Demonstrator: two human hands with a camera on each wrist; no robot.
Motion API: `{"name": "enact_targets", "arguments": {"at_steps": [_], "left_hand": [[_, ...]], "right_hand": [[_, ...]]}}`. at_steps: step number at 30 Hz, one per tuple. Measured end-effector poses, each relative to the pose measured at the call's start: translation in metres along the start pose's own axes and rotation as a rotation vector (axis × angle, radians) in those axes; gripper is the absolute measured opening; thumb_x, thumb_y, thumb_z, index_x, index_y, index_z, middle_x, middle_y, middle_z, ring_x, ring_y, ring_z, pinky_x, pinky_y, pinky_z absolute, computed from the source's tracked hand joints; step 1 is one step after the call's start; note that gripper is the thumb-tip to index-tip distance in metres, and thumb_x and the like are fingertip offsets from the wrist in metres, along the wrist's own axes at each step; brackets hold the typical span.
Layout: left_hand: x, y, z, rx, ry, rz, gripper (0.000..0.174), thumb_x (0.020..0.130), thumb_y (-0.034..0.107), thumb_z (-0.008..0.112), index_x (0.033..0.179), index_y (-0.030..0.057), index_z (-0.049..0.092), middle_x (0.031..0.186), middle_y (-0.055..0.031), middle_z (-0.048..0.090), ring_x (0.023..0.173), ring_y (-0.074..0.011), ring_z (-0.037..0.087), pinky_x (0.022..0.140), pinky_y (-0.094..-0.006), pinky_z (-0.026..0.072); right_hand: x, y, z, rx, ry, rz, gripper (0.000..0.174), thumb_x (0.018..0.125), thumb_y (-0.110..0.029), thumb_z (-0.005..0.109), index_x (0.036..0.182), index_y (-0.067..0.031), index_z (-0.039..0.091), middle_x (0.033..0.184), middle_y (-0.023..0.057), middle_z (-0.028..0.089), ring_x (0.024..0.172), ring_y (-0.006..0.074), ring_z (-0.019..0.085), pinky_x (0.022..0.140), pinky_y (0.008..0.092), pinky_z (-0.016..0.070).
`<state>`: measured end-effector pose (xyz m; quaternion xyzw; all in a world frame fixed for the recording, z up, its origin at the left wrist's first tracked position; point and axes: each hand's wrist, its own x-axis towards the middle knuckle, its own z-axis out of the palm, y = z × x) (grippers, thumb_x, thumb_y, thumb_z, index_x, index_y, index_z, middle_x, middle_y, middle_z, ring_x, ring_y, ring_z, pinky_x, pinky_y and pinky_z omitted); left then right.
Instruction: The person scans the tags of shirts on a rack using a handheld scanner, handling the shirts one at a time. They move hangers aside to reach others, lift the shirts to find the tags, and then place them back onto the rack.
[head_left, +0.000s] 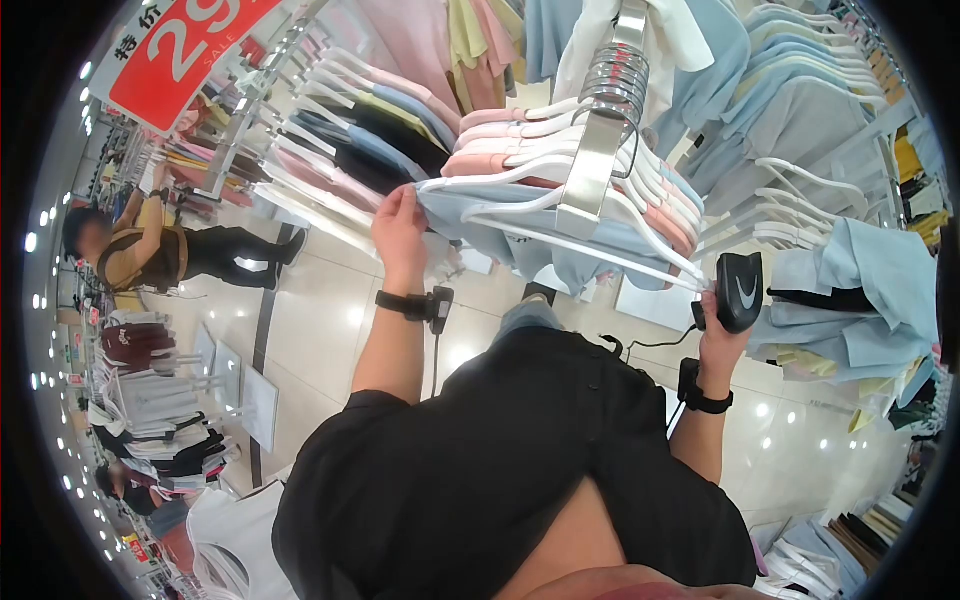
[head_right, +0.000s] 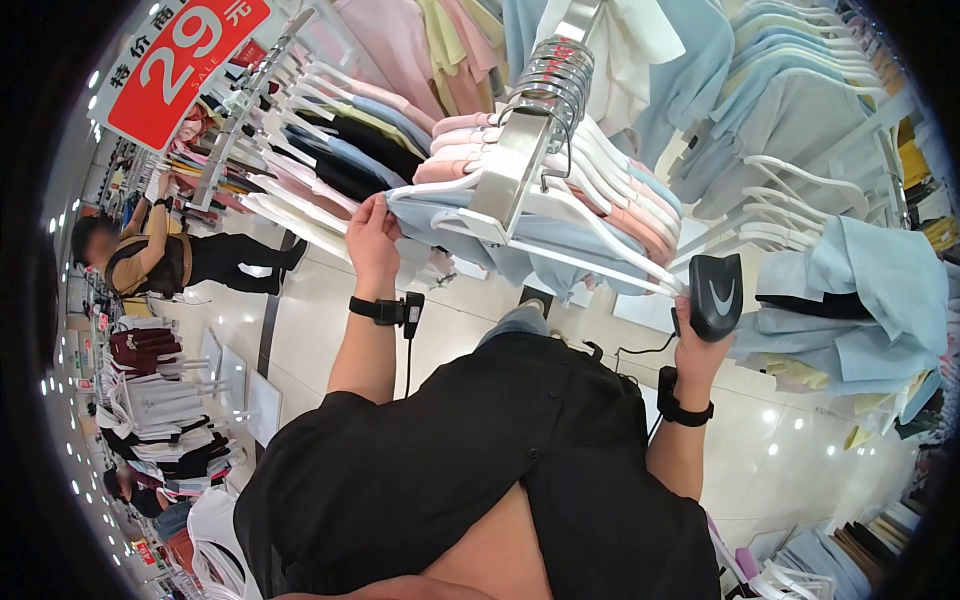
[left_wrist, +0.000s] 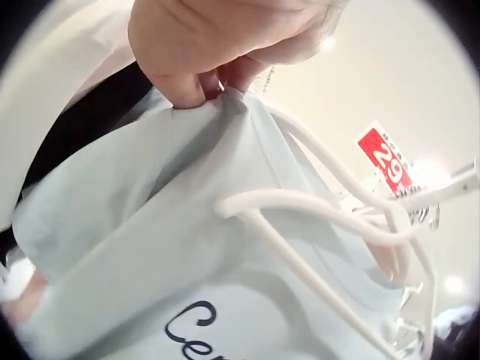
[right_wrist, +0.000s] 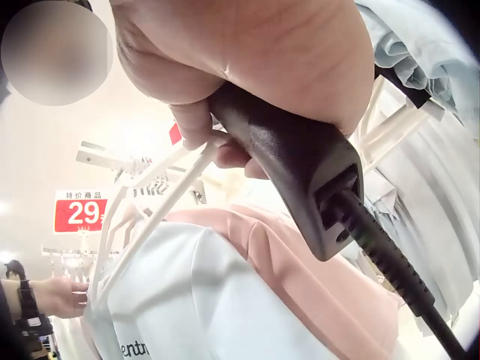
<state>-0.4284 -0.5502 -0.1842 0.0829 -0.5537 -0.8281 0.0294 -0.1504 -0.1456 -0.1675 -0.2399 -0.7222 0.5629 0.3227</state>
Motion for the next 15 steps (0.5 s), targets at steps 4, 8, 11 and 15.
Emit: {"name": "enact_targets", "arguments": {"at_steps": [4, 8, 11, 15], "left_hand": [[0.002, -0.028, -0.013, -0.259, -0.071, -0.264, 0.028, 0.104, 0.019, 0.06, 0.124, -0.0007, 0.064, 0.112, -0.0085, 0.072, 0.1, -0.0214, 0.068, 0.087, -0.0351, 0.0536], [-0.009, -0.047, -0.018, -0.317, -0.137, -0.465, 0.031, 0.104, 0.019, 0.057, 0.126, -0.0028, 0.062, 0.124, -0.0131, 0.069, 0.115, -0.0266, 0.064, 0.103, -0.0414, 0.0492], [-0.026, -0.058, -0.011, -0.16, -0.206, -0.445, 0.029, 0.107, 0.019, 0.054, 0.126, -0.0014, 0.061, 0.122, -0.0125, 0.069, 0.112, -0.0236, 0.065, 0.098, -0.0385, 0.0516], [-0.036, -0.09, -0.024, 0.106, -0.327, -0.362, 0.017, 0.107, 0.02, 0.058, 0.112, 0.0049, 0.066, 0.103, -0.0028, 0.07, 0.089, -0.0134, 0.064, 0.082, -0.0278, 0.0508]], "right_hand": [[0.0, 0.005, 0.002, 0.044, -0.003, 0.052, 0.04, 0.089, -0.003, 0.081, 0.125, 0.0036, 0.065, 0.112, 0.0089, 0.072, 0.098, 0.0154, 0.067, 0.09, 0.0306, 0.0543], [0.0, 0.004, 0.007, 0.053, 0.029, 0.052, 0.035, 0.09, -0.001, 0.078, 0.124, 0.0045, 0.067, 0.11, 0.0097, 0.073, 0.094, 0.0161, 0.069, 0.087, 0.0309, 0.0556], [0.0, -0.001, 0.008, 0.02, 0.042, 0.052, 0.031, 0.087, -0.005, 0.082, 0.115, 0.0051, 0.072, 0.103, 0.0084, 0.076, 0.094, 0.0136, 0.069, 0.086, 0.0303, 0.0543], [-0.01, -0.012, 0.003, 0.021, 0.028, 0.051, 0.029, 0.088, -0.004, 0.081, 0.114, 0.0035, 0.07, 0.104, 0.0089, 0.075, 0.094, 0.0143, 0.069, 0.087, 0.0304, 0.0542]]}}
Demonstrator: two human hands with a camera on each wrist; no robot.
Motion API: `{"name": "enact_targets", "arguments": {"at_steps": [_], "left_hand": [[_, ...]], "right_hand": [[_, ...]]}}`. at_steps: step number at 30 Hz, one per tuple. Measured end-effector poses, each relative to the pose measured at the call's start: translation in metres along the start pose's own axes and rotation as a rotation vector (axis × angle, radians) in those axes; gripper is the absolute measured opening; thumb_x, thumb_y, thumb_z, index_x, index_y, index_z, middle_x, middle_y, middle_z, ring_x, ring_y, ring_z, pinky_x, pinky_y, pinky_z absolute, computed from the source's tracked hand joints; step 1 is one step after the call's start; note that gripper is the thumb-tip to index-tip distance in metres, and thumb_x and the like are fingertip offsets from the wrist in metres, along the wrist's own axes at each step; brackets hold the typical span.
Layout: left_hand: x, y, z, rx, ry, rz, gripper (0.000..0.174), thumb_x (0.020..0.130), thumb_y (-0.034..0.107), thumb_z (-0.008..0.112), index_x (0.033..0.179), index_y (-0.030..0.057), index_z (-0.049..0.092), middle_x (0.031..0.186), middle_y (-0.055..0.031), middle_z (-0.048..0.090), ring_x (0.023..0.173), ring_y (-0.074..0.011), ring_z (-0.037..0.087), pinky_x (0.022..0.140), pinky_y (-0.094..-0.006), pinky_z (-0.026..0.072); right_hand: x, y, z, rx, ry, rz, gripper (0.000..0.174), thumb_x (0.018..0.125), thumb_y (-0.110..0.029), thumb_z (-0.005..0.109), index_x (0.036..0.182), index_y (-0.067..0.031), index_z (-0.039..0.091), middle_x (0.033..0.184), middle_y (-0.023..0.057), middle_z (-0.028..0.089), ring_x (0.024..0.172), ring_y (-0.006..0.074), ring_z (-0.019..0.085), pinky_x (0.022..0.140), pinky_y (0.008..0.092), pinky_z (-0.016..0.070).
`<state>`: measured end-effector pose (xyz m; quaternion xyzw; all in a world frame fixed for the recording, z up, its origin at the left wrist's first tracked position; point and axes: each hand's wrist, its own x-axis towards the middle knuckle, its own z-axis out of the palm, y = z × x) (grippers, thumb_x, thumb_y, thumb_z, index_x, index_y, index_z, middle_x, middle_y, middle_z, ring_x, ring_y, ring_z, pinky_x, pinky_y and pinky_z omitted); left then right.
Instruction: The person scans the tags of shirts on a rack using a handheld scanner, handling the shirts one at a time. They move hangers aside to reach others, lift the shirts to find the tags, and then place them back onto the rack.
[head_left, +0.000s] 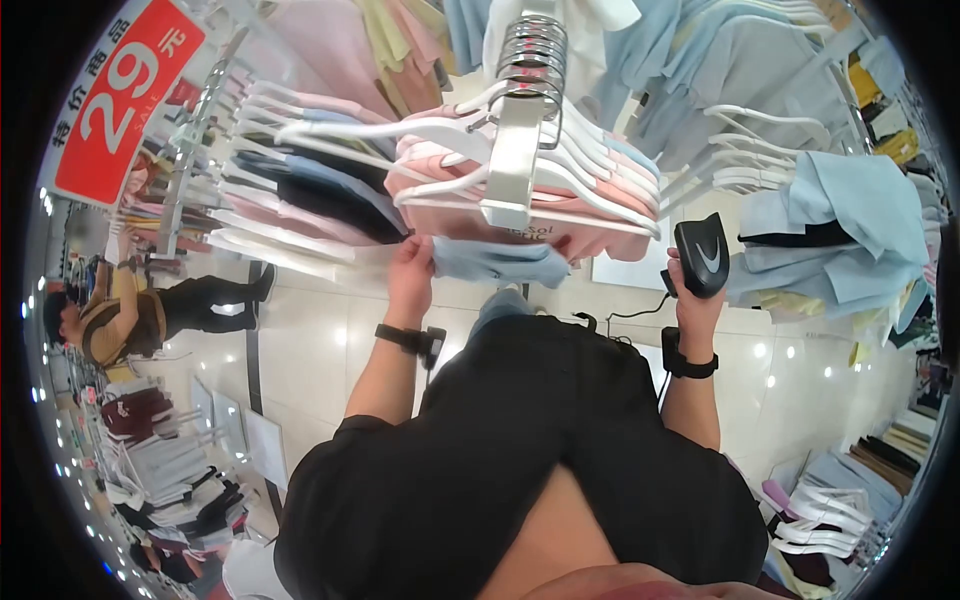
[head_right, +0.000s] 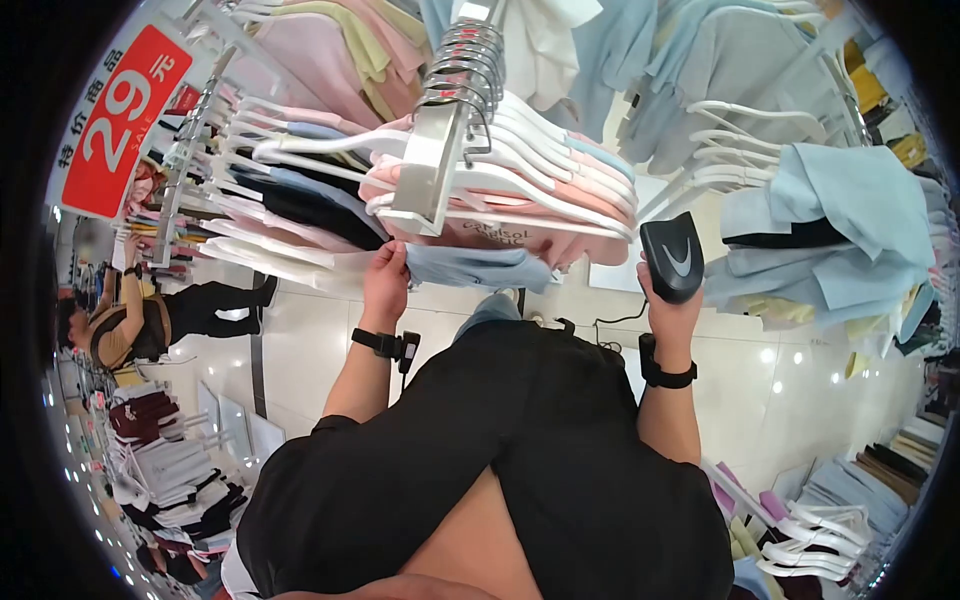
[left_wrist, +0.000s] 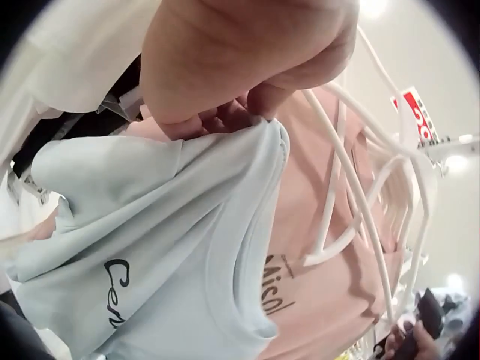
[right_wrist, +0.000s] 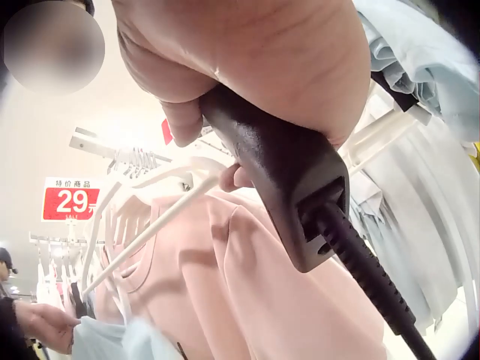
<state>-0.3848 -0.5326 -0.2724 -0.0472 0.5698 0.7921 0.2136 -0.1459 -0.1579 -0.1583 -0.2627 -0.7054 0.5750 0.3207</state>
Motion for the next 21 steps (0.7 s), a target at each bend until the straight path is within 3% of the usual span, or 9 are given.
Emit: {"name": "enact_targets", "arguments": {"at_steps": [3, 6, 7, 11, 12, 14, 16, 17, 21], "left_hand": [[-0.011, -0.007, 0.016, 0.247, -0.03, 0.083, 0.016, 0.106, 0.018, 0.062, 0.107, 0.0031, 0.068, 0.095, -0.0005, 0.071, 0.083, -0.0104, 0.062, 0.079, -0.0259, 0.05], [-0.037, 0.005, 0.053, 0.502, -0.083, 0.167, 0.015, 0.103, 0.014, 0.064, 0.106, 0.0007, 0.07, 0.091, -0.0029, 0.073, 0.082, -0.0097, 0.063, 0.077, -0.0274, 0.0512], [-0.043, 0.006, 0.059, 0.589, -0.121, 0.174, 0.015, 0.102, 0.014, 0.064, 0.106, 0.0008, 0.071, 0.089, -0.0038, 0.073, 0.082, -0.0102, 0.064, 0.076, -0.0277, 0.0515], [-0.078, 0.041, 0.107, 0.686, -0.33, 0.269, 0.011, 0.099, 0.011, 0.067, 0.103, 0.0016, 0.073, 0.085, -0.0076, 0.073, 0.08, -0.0134, 0.066, 0.074, -0.0286, 0.0523], [-0.087, 0.054, 0.118, 0.698, -0.437, 0.255, 0.01, 0.101, 0.007, 0.066, 0.106, 0.0011, 0.072, 0.092, -0.0018, 0.071, 0.08, -0.0061, 0.06, 0.07, -0.0245, 0.0492], [-0.103, 0.071, 0.143, 0.654, -0.527, 0.281, 0.009, 0.097, 0.004, 0.069, 0.104, 0.0021, 0.074, 0.092, -0.0038, 0.072, 0.081, -0.0117, 0.065, 0.071, -0.0278, 0.0522], [-0.108, 0.078, 0.158, 0.67, -0.61, 0.507, 0.01, 0.093, 0.004, 0.071, 0.102, 0.004, 0.075, 0.091, -0.0067, 0.071, 0.08, -0.0201, 0.068, 0.073, -0.0323, 0.0538], [-0.11, 0.08, 0.162, 0.676, -0.651, 0.617, 0.011, 0.092, 0.003, 0.071, 0.101, 0.0049, 0.075, 0.09, -0.0082, 0.07, 0.08, -0.0243, 0.069, 0.073, -0.0345, 0.0546], [-0.113, 0.086, 0.164, 0.684, -0.64, 0.651, 0.012, 0.088, 0.003, 0.074, 0.099, 0.0066, 0.077, 0.088, -0.008, 0.069, 0.08, -0.0273, 0.068, 0.072, -0.0345, 0.0545]], "right_hand": [[-0.012, 0.007, -0.009, -0.008, -0.008, -0.08, 0.028, 0.09, -0.002, 0.077, 0.116, 0.0014, 0.067, 0.1, 0.0073, 0.072, 0.093, 0.0161, 0.068, 0.084, 0.0315, 0.0546], [-0.027, -0.011, -0.019, -0.055, -0.226, -0.027, 0.028, 0.087, 0.001, 0.077, 0.113, 0.001, 0.066, 0.098, 0.0061, 0.07, 0.092, 0.0161, 0.067, 0.084, 0.0308, 0.0542], [-0.031, -0.022, -0.02, 0.027, -0.331, 0.056, 0.041, 0.078, 0.0, 0.085, 0.115, 0.0019, 0.068, 0.108, 0.0082, 0.074, 0.099, 0.0174, 0.068, 0.093, 0.0327, 0.0529], [-0.04, -0.046, 0.006, 0.188, -0.739, 0.173, 0.059, 0.081, -0.003, 0.079, 0.135, 0.0032, 0.057, 0.136, 0.0119, 0.064, 0.118, 0.0192, 0.063, 0.103, 0.0328, 0.0469], [-0.037, -0.058, 0.015, 0.148, -0.871, 0.162, 0.065, 0.081, -0.005, 0.079, 0.141, 0.0028, 0.054, 0.144, 0.0125, 0.06, 0.127, 0.0204, 0.06, 0.108, 0.0337, 0.0441], [-0.041, -0.06, 0.038, 0.139, -0.903, 0.098, 0.072, 0.081, -0.013, 0.079, 0.146, 0.0, 0.052, 0.152, 0.0133, 0.053, 0.141, 0.0242, 0.05, 0.116, 0.0352, 0.0358], [-0.041, -0.064, 0.056, 0.111, -0.916, -0.028, 0.069, 0.081, -0.016, 0.079, 0.144, -0.0009, 0.055, 0.154, 0.0145, 0.05, 0.143, 0.0266, 0.048, 0.117, 0.0359, 0.0338], [-0.04, -0.056, 0.059, 0.061, -0.984, -0.118, 0.059, 0.081, -0.018, 0.078, 0.135, -0.0015, 0.063, 0.15, 0.0142, 0.054, 0.133, 0.0292, 0.055, 0.117, 0.0358, 0.035], [-0.043, -0.051, 0.057, 0.014, -1.099, 0.061, 0.051, 0.079, -0.015, 0.078, 0.127, -0.0013, 0.067, 0.142, 0.0132, 0.059, 0.126, 0.0295, 0.06, 0.113, 0.0369, 0.0399]]}}
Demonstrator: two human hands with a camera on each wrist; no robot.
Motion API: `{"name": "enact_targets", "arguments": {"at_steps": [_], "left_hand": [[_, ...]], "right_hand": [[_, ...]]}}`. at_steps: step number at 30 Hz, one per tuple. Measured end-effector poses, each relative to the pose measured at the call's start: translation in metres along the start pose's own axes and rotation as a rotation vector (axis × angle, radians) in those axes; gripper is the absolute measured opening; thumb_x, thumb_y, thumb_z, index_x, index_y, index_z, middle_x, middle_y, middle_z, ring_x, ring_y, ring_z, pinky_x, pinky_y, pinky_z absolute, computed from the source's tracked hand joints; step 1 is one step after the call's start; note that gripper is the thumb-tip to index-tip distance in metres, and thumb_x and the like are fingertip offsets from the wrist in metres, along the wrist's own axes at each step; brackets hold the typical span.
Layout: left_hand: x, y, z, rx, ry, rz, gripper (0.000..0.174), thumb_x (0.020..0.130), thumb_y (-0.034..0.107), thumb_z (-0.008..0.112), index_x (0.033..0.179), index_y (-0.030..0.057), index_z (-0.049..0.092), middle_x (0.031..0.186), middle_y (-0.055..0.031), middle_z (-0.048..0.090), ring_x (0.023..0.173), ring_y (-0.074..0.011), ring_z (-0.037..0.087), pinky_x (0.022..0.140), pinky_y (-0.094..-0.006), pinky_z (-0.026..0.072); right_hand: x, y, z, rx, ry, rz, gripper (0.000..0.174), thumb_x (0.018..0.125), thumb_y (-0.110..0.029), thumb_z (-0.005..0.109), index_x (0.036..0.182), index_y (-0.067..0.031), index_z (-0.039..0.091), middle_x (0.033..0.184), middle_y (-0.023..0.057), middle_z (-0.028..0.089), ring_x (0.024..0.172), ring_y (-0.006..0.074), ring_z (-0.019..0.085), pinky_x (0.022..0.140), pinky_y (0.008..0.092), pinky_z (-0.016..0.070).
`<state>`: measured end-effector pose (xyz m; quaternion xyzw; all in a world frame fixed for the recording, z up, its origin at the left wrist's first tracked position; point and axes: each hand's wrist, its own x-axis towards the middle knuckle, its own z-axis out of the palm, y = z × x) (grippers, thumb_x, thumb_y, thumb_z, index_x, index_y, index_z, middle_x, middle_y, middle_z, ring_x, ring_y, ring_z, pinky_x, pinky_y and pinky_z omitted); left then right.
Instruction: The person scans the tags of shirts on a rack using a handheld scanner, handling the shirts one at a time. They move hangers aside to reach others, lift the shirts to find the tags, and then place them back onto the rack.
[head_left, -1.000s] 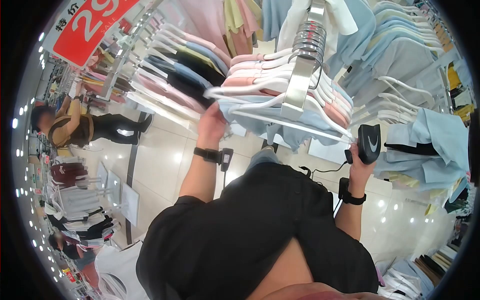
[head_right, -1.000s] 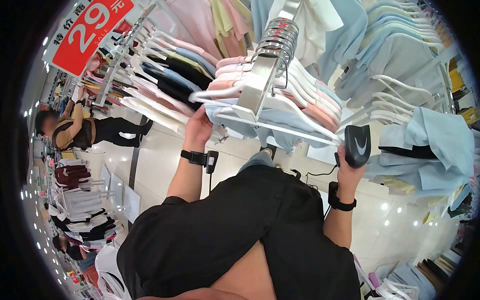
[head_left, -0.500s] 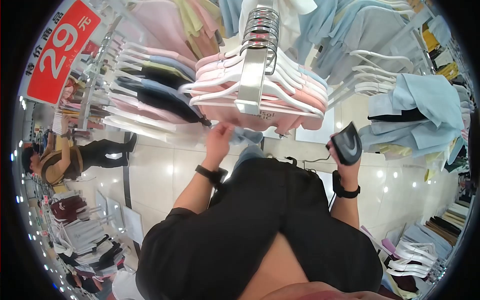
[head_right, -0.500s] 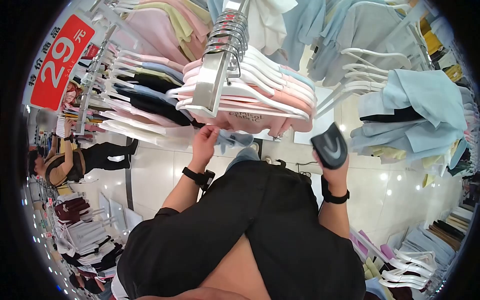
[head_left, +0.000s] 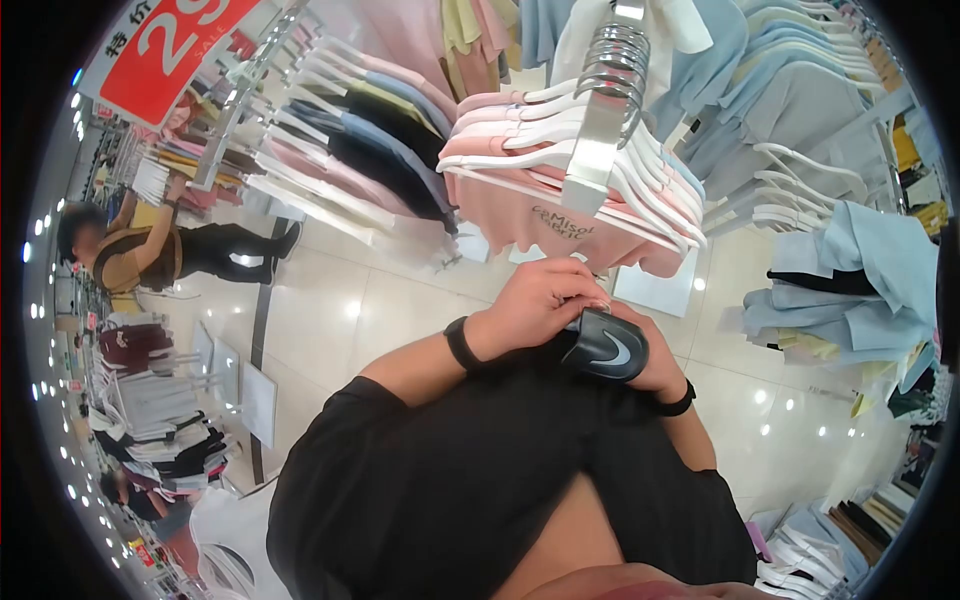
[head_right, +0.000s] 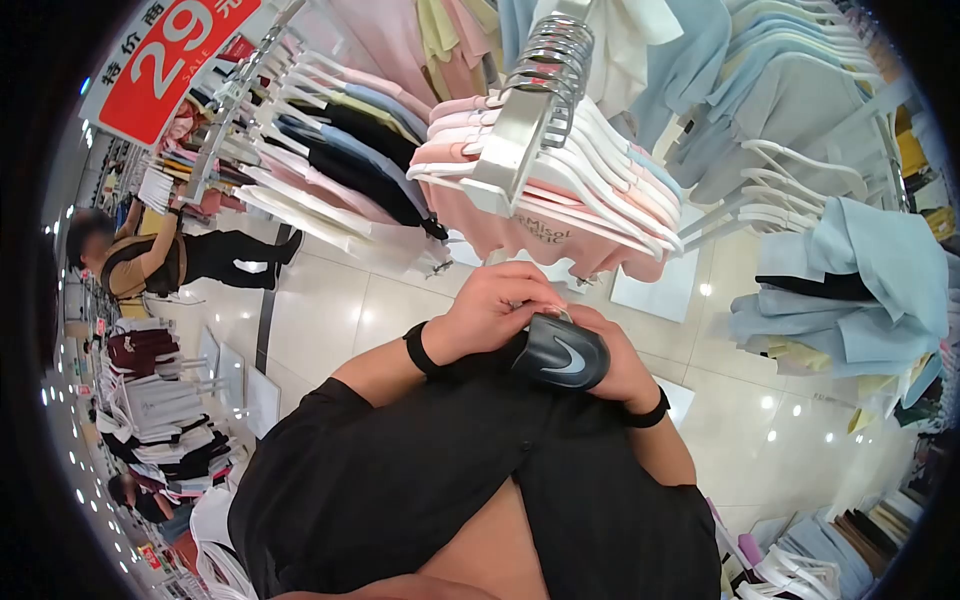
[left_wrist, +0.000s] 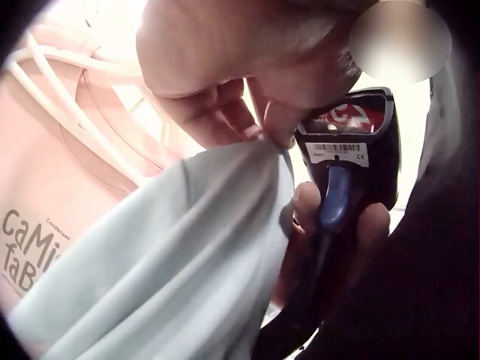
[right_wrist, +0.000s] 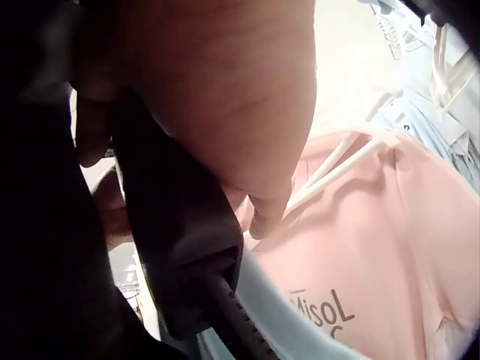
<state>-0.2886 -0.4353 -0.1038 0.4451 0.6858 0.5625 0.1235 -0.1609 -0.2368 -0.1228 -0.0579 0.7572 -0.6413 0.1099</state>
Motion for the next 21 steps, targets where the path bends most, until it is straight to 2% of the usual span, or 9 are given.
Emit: {"name": "enact_targets", "arguments": {"at_steps": [2, 4, 8, 11, 14, 17, 19, 21], "left_hand": [[-0.004, 0.0, -0.004, -0.002, -0.001, -0.048, 0.01, 0.089, 0.003, 0.074, 0.097, 0.0066, 0.078, 0.088, -0.0078, 0.069, 0.08, -0.0273, 0.068, 0.071, -0.0345, 0.0541], [-0.007, 0.001, -0.006, -0.051, -0.005, -0.085, 0.01, 0.088, 0.004, 0.074, 0.097, 0.0071, 0.078, 0.087, -0.0077, 0.069, 0.081, -0.0273, 0.068, 0.071, -0.0342, 0.0536], [-0.007, -0.007, -0.011, -0.087, 0.013, -0.05, 0.013, 0.087, 0.005, 0.078, 0.099, 0.0092, 0.08, 0.086, -0.0067, 0.07, 0.079, -0.0238, 0.064, 0.07, -0.0324, 0.0503], [-0.001, -0.008, -0.025, 0.005, -0.009, -0.018, 0.013, 0.086, 0.006, 0.079, 0.098, 0.0112, 0.081, 0.088, -0.0059, 0.07, 0.082, -0.0241, 0.065, 0.074, -0.0334, 0.0509], [0.004, -0.012, -0.038, 0.032, -0.01, 0.07, 0.016, 0.085, 0.007, 0.08, 0.101, 0.0095, 0.079, 0.091, -0.0054, 0.071, 0.085, -0.0251, 0.065, 0.079, -0.0342, 0.0515], [0.009, -0.01, -0.07, 0.164, 0.228, 0.08, 0.02, 0.085, 0.006, 0.08, 0.105, 0.0065, 0.076, 0.098, -0.0076, 0.072, 0.09, -0.0251, 0.065, 0.083, -0.0339, 0.0517], [0.013, -0.028, -0.109, 0.298, 0.426, 0.071, 0.024, 0.085, 0.004, 0.078, 0.108, 0.0034, 0.073, 0.106, -0.0112, 0.072, 0.096, -0.0252, 0.066, 0.085, -0.0335, 0.052], [0.026, -0.035, -0.146, 0.386, 0.536, 0.043, 0.025, 0.086, 0.004, 0.076, 0.111, 0.0036, 0.073, 0.112, -0.0117, 0.071, 0.099, -0.024, 0.067, 0.086, -0.033, 0.0518]], "right_hand": [[0.0, -0.002, 0.002, 0.03, 0.01, 0.048, 0.05, 0.078, -0.015, 0.078, 0.125, -0.0009, 0.067, 0.137, 0.0127, 0.062, 0.122, 0.0288, 0.062, 0.109, 0.0372, 0.0432], [0.005, -0.005, 0.006, -0.015, -0.002, 0.011, 0.052, 0.078, -0.014, 0.079, 0.126, -0.0008, 0.067, 0.134, 0.0131, 0.063, 0.12, 0.0284, 0.063, 0.105, 0.0376, 0.0457], [0.021, -0.012, 0.02, -0.001, 0.089, -0.169, 0.053, 0.078, -0.014, 0.08, 0.128, -0.0011, 0.066, 0.129, 0.0142, 0.065, 0.115, 0.028, 0.064, 0.101, 0.0361, 0.0483], [0.027, -0.009, 0.021, 0.079, 0.052, -0.073, 0.054, 0.078, -0.013, 0.08, 0.128, -0.0008, 0.065, 0.124, 0.0137, 0.066, 0.109, 0.0281, 0.066, 0.099, 0.0357, 0.0488], [0.032, -0.021, 0.02, 0.027, 0.062, -0.027, 0.057, 0.076, -0.013, 0.081, 0.128, -0.0008, 0.065, 0.119, 0.013, 0.068, 0.105, 0.0288, 0.067, 0.097, 0.035, 0.0492], [0.033, -0.009, 0.019, 0.038, 0.078, -0.025, 0.062, 0.074, -0.013, 0.082, 0.131, -0.0001, 0.063, 0.116, 0.0128, 0.07, 0.103, 0.0272, 0.068, 0.095, 0.0346, 0.0495], [0.034, -0.022, 0.023, 0.055, 0.18, -0.04, 0.064, 0.073, -0.015, 0.082, 0.132, 0.0011, 0.063, 0.117, 0.0147, 0.07, 0.104, 0.0259, 0.068, 0.095, 0.0347, 0.0495], [0.033, -0.022, 0.027, 0.037, 0.28, -0.067, 0.066, 0.073, -0.015, 0.082, 0.133, 0.0027, 0.061, 0.119, 0.0165, 0.07, 0.106, 0.0254, 0.067, 0.097, 0.0347, 0.0492]]}}
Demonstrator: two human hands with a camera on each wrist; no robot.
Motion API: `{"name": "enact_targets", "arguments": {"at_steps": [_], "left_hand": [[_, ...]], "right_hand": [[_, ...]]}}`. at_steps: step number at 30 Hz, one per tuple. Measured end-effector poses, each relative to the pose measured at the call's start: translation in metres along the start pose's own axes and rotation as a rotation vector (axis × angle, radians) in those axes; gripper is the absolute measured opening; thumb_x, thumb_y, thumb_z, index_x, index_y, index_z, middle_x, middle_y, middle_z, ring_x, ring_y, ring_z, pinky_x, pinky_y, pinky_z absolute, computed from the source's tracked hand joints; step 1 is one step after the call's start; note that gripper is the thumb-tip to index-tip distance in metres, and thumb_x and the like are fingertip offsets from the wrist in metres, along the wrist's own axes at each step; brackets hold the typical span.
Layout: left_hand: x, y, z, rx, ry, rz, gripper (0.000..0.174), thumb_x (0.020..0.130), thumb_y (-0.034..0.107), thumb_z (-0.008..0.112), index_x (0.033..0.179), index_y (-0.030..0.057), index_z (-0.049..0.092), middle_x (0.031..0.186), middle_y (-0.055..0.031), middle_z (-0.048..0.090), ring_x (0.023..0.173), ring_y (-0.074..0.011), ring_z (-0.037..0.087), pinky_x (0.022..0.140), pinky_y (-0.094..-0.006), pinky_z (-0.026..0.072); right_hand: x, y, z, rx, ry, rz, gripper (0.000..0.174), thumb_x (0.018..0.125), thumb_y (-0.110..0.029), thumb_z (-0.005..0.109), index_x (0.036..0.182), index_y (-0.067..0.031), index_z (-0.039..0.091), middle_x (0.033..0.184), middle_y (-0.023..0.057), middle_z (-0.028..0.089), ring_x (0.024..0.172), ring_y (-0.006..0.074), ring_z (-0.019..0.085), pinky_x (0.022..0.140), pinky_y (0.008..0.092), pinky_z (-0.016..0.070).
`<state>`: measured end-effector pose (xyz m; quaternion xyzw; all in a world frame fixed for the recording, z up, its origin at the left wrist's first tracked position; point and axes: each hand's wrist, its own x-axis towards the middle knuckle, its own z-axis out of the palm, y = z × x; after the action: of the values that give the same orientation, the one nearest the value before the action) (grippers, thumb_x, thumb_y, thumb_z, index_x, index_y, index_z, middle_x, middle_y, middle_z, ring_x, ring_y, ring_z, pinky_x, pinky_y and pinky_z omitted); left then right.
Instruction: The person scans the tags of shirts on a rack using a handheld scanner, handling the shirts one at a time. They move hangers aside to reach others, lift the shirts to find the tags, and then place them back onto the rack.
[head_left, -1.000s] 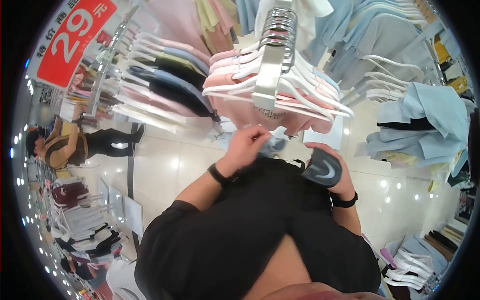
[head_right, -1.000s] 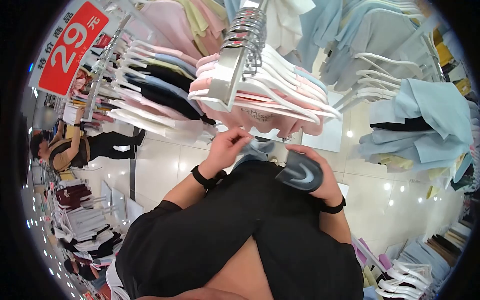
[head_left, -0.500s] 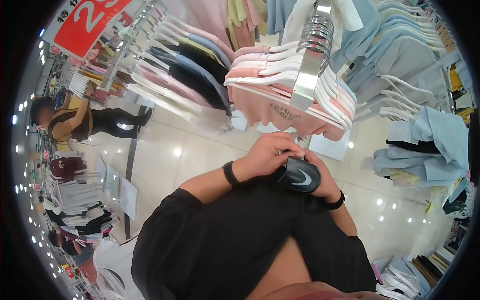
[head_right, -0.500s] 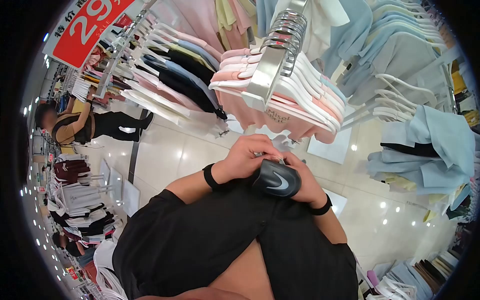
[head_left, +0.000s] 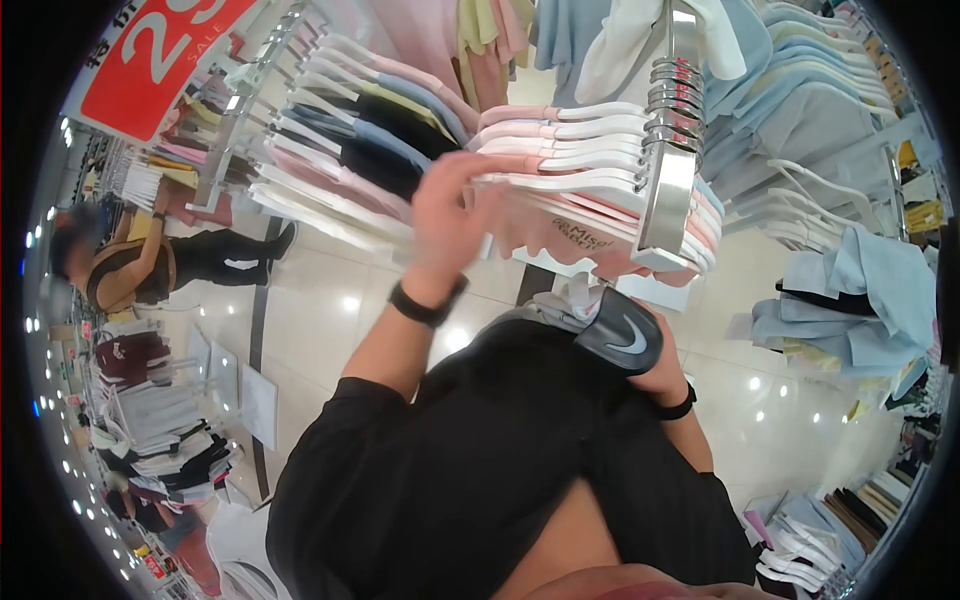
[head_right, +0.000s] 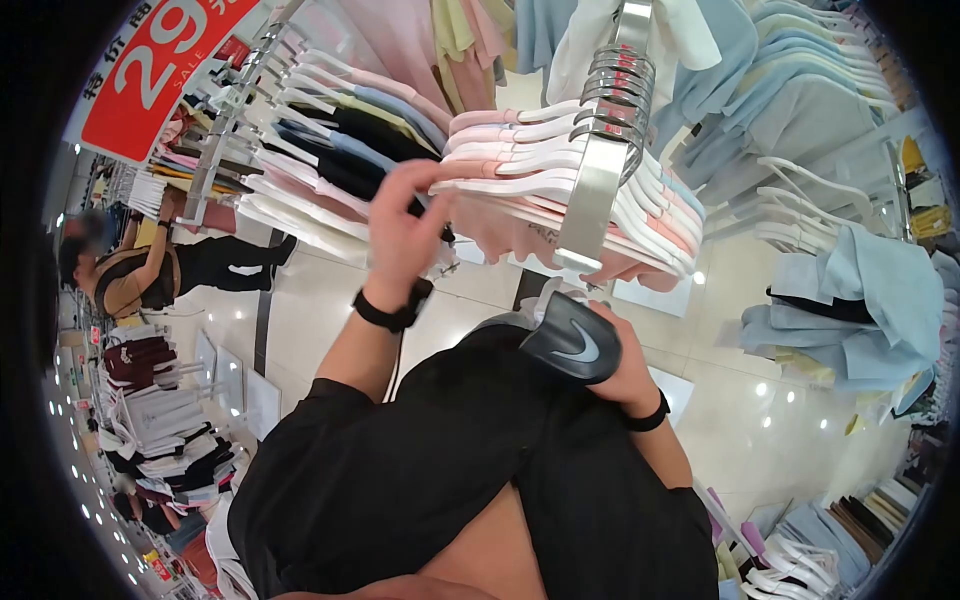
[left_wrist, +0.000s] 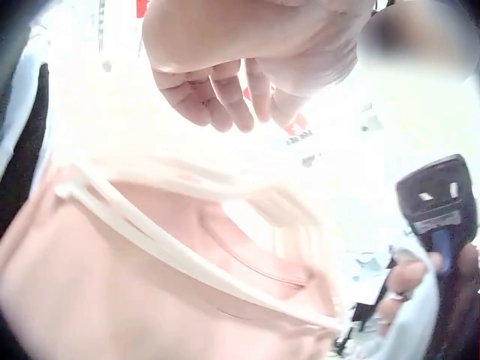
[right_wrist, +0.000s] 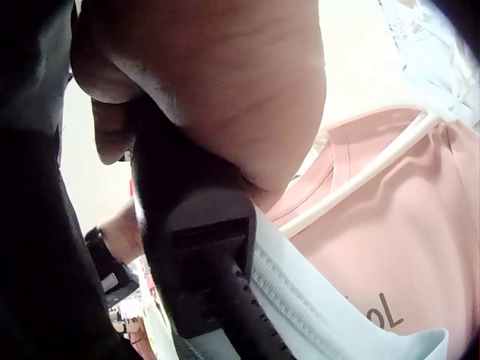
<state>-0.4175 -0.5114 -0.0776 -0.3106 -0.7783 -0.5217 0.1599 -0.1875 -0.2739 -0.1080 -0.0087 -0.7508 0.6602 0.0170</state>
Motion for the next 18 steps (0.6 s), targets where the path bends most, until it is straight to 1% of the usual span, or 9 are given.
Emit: {"name": "enact_targets", "arguments": {"at_steps": [2, 3, 6, 7, 9, 11, 13, 16, 18], "left_hand": [[0.018, -0.025, -0.008, 0.191, -0.012, 0.018, 0.027, 0.088, 0.009, 0.075, 0.115, 0.0041, 0.073, 0.113, -0.0096, 0.071, 0.1, -0.0228, 0.067, 0.086, -0.0329, 0.0515], [0.023, -0.033, -0.009, 0.187, -0.065, -0.019, 0.027, 0.09, 0.014, 0.075, 0.116, 0.0052, 0.074, 0.113, -0.0085, 0.072, 0.1, -0.0212, 0.066, 0.086, -0.0326, 0.051], [0.027, -0.058, -0.006, 0.028, -0.252, -0.172, 0.026, 0.09, 0.016, 0.077, 0.114, 0.0055, 0.075, 0.11, -0.0087, 0.071, 0.097, -0.0205, 0.065, 0.086, -0.0322, 0.0508], [0.025, -0.06, -0.004, 0.01, -0.258, -0.199, 0.024, 0.091, 0.018, 0.078, 0.111, 0.005, 0.077, 0.105, -0.0075, 0.07, 0.093, -0.0181, 0.063, 0.084, -0.0308, 0.0504], [0.024, -0.06, -0.001, -0.095, -0.28, -0.265, 0.023, 0.09, 0.018, 0.079, 0.11, 0.005, 0.078, 0.102, -0.0062, 0.069, 0.09, -0.0164, 0.062, 0.082, -0.0291, 0.0499], [0.025, -0.065, -0.001, -0.122, -0.314, -0.31, 0.021, 0.089, 0.014, 0.08, 0.108, 0.0049, 0.079, 0.099, -0.005, 0.068, 0.087, -0.0142, 0.061, 0.079, -0.0267, 0.0493], [0.024, -0.064, -0.002, -0.144, -0.332, -0.315, 0.02, 0.088, 0.011, 0.08, 0.108, 0.0045, 0.08, 0.098, -0.0048, 0.067, 0.087, -0.0141, 0.061, 0.077, -0.0264, 0.0492], [0.02, -0.064, -0.003, -0.107, -0.291, -0.296, 0.019, 0.087, 0.011, 0.08, 0.106, 0.0057, 0.081, 0.099, -0.0057, 0.068, 0.086, -0.0176, 0.064, 0.078, -0.0285, 0.0513], [0.012, -0.068, 0.001, -0.102, -0.22, -0.286, 0.019, 0.087, 0.012, 0.079, 0.105, 0.0066, 0.081, 0.099, -0.0061, 0.068, 0.086, -0.0194, 0.066, 0.079, -0.0297, 0.0523]], "right_hand": [[-0.007, 0.014, 0.003, -0.043, 0.097, -0.05, 0.068, 0.073, -0.015, 0.081, 0.133, 0.0056, 0.059, 0.124, 0.0183, 0.069, 0.11, 0.0258, 0.067, 0.1, 0.0345, 0.0482], [-0.009, 0.018, 0.006, -0.063, 0.144, -0.074, 0.069, 0.073, -0.015, 0.08, 0.134, 0.0075, 0.057, 0.128, 0.0192, 0.068, 0.113, 0.026, 0.067, 0.102, 0.0342, 0.0475], [-0.007, 0.016, 0.001, -0.199, 0.088, -0.138, 0.07, 0.073, -0.013, 0.078, 0.136, 0.0086, 0.056, 0.131, 0.0188, 0.067, 0.114, 0.027, 0.067, 0.103, 0.0349, 0.0473], [-0.013, 0.017, 0.005, -0.19, 0.157, -0.103, 0.069, 0.073, -0.012, 0.077, 0.136, 0.0084, 0.057, 0.13, 0.0188, 0.067, 0.114, 0.0295, 0.067, 0.103, 0.0362, 0.0476], [-0.012, 0.001, 0.01, -0.138, 0.148, 0.068, 0.073, 0.073, -0.013, 0.079, 0.139, 0.008, 0.055, 0.132, 0.0191, 0.066, 0.118, 0.0312, 0.065, 0.105, 0.0372, 0.0465], [-0.014, 0.005, 0.012, -0.202, 0.156, 0.063, 0.077, 0.073, -0.013, 0.08, 0.142, 0.0076, 0.052, 0.135, 0.019, 0.064, 0.122, 0.0315, 0.063, 0.107, 0.0378, 0.0453], [-0.021, 0.031, 0.01, -0.384, 0.175, -0.106, 0.082, 0.073, -0.014, 0.082, 0.145, 0.007, 0.049, 0.137, 0.0185, 0.062, 0.126, 0.0304, 0.061, 0.109, 0.0381, 0.0438], [-0.016, 0.039, 0.005, -0.393, 0.114, -0.104, 0.088, 0.072, -0.015, 0.084, 0.148, 0.0062, 0.045, 0.14, 0.0181, 0.06, 0.129, 0.0291, 0.059, 0.111, 0.0384, 0.0425], [-0.011, 0.039, 0.004, -0.306, 0.118, -0.022, 0.086, 0.072, -0.014, 0.084, 0.147, 0.0061, 0.047, 0.138, 0.0182, 0.061, 0.127, 0.0295, 0.06, 0.11, 0.0388, 0.0435]]}}
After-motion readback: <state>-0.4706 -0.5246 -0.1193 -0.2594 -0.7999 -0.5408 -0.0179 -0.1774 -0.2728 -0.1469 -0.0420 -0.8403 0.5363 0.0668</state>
